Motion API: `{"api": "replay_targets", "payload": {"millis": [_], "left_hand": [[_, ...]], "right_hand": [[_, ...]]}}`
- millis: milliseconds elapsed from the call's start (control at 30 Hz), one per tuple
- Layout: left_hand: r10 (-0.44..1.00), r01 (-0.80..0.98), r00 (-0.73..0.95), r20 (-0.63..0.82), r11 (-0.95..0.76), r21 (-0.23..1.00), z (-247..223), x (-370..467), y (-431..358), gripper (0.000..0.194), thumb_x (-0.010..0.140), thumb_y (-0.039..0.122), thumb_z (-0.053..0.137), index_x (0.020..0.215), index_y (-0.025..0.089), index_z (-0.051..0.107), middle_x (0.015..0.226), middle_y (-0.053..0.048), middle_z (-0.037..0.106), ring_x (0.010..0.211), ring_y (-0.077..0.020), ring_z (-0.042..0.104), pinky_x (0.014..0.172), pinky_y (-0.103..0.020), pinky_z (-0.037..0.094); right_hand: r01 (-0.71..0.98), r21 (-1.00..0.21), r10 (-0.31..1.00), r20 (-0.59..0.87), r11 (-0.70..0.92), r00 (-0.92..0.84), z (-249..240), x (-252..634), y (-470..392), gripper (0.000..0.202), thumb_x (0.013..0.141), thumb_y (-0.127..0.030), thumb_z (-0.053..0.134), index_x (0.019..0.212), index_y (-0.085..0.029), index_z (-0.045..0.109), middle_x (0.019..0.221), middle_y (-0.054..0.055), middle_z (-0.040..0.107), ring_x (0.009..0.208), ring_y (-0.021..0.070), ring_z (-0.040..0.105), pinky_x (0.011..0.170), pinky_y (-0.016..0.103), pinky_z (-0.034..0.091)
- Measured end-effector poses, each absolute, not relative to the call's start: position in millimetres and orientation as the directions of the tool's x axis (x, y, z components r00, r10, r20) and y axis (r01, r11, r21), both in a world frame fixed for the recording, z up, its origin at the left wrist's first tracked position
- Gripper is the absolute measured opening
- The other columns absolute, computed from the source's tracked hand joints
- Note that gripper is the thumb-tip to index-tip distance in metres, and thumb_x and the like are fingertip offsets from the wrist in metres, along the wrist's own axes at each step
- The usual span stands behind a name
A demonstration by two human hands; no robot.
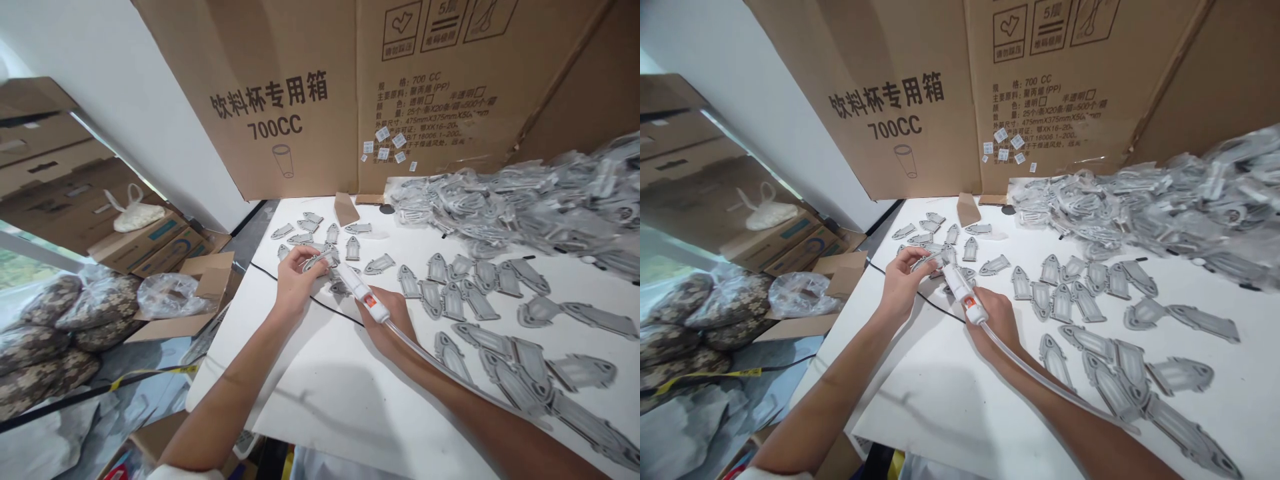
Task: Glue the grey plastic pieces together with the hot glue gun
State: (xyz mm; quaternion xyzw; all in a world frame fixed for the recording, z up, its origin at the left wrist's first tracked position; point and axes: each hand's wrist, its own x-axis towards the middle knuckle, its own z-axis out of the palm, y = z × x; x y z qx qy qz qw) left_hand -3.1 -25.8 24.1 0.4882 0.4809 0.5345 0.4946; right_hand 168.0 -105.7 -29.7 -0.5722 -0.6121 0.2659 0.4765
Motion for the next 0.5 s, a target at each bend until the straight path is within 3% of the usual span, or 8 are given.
{"api": "replay_targets", "payload": {"millis": [300, 500], "left_hand": [[0.998, -0.047, -0.049, 0.045, -0.047, 0.998, 22.9, -2.2, -26.6, 0.029, 0.068, 0.027, 0.088, 0.086, 0.020, 0.067, 0.090, -0.001, 0.065, 0.075, -0.0141, 0.062, 0.075, -0.031, 0.059], [0.997, -0.032, -0.061, 0.054, -0.056, 0.998, 24.0, -1.0, -27.5, 0.028, 0.068, 0.027, 0.087, 0.086, 0.020, 0.066, 0.091, -0.002, 0.065, 0.078, -0.0152, 0.062, 0.075, -0.031, 0.058]], "right_hand": [[0.444, -0.884, 0.966, 0.225, 0.148, 0.126, -25.8, 167.5, -105.3, 0.035, 0.088, -0.033, 0.055, 0.062, -0.024, 0.034, 0.056, -0.004, 0.041, 0.054, 0.0131, 0.035, 0.052, 0.028, 0.024], [0.452, -0.872, 0.958, 0.264, 0.189, 0.108, -26.9, 168.1, -105.5, 0.035, 0.090, -0.032, 0.055, 0.064, -0.024, 0.034, 0.057, -0.005, 0.039, 0.055, 0.0131, 0.034, 0.054, 0.029, 0.023]]}}
